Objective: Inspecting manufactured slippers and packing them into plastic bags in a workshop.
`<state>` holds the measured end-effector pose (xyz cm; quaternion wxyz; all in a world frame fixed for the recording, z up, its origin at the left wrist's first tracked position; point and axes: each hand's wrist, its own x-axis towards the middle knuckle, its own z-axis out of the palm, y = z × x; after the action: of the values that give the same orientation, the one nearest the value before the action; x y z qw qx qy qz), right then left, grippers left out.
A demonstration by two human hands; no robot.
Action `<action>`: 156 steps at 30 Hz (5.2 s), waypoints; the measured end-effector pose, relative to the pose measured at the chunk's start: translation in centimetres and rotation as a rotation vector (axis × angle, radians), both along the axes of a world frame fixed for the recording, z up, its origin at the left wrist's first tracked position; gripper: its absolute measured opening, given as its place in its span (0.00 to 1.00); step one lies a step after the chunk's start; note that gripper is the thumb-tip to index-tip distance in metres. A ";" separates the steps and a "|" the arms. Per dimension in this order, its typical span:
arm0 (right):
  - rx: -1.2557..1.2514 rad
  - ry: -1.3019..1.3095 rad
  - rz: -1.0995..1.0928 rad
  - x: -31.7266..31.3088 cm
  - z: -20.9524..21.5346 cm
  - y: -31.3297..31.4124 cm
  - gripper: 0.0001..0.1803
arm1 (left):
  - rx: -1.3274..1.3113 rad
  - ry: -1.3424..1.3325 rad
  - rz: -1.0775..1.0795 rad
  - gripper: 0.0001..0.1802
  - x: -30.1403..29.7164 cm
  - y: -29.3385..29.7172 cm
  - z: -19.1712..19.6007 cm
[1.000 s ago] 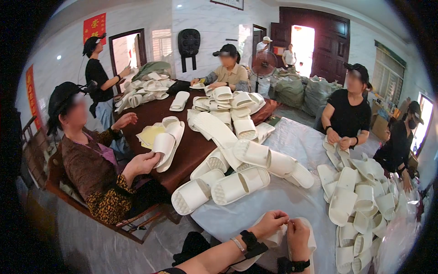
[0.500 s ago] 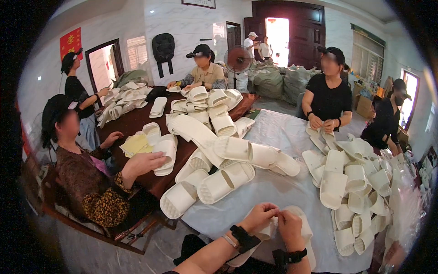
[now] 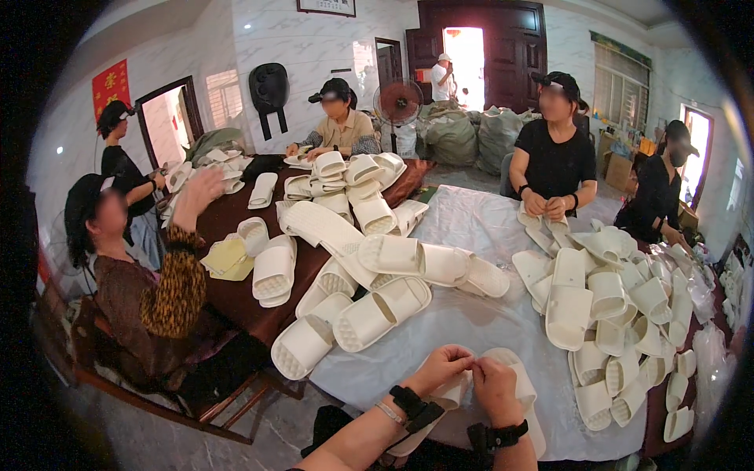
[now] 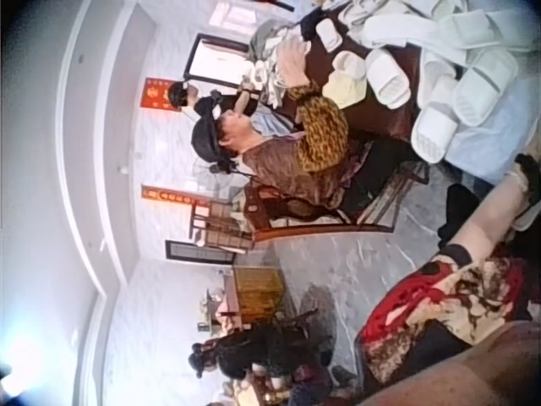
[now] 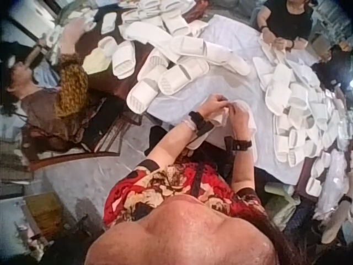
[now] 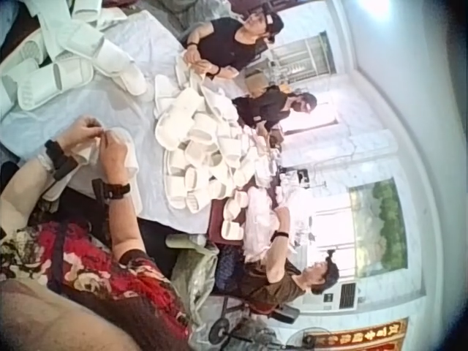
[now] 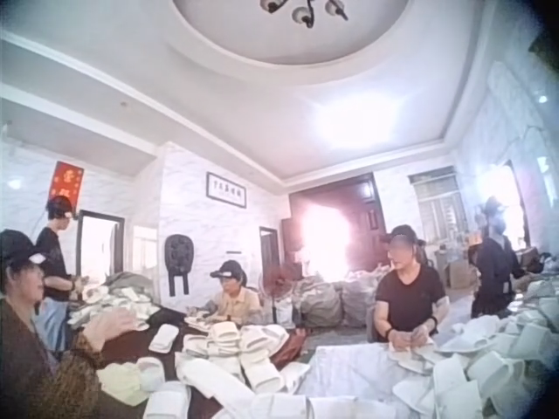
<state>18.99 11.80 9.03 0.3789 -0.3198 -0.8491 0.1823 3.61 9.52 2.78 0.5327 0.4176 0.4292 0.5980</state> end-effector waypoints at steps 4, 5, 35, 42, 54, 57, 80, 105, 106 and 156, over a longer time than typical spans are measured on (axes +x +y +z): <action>-0.014 0.025 -0.012 0.0 -0.1 0.1 0.04 | -0.021 0.008 -0.013 0.10 0.1 0.0 0.5; -0.015 0.024 -0.014 0.1 -0.2 0.2 0.04 | -0.022 0.007 -0.015 0.10 0.1 0.1 0.6; -0.165 0.012 0.071 1.1 -0.3 0.3 0.06 | 0.017 0.159 -0.065 0.08 0.3 0.6 0.6; -0.023 0.027 0.077 0.7 -1.9 1.0 0.06 | 0.042 0.147 -0.029 0.11 -0.1 0.4 0.0; -0.026 0.069 -0.042 0.2 -0.5 -0.1 0.05 | 0.038 0.148 -0.021 0.09 0.2 -0.1 0.5; -0.082 0.027 -0.037 0.6 -0.9 0.1 0.04 | 0.017 0.155 -0.019 0.09 0.2 0.0 0.2; -0.007 -0.031 0.031 0.6 -0.7 -0.1 0.03 | 0.029 0.177 -0.051 0.08 0.2 0.1 0.6; 0.038 -0.050 -0.013 0.1 -0.5 -0.9 0.03 | 0.002 0.031 0.008 0.08 0.3 -0.2 0.2; 0.045 -0.040 -0.012 0.1 -0.7 -0.9 0.02 | 0.019 0.018 -0.004 0.09 0.3 -0.2 0.2; 0.379 -0.272 -0.097 1.4 7.8 3.7 0.03 | -0.055 0.020 0.462 0.08 -6.5 -5.6 4.8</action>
<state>20.39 15.54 16.83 0.3227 -0.3049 -0.8950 -0.0433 -2.92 3.95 7.59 0.3883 0.2997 0.5348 0.6880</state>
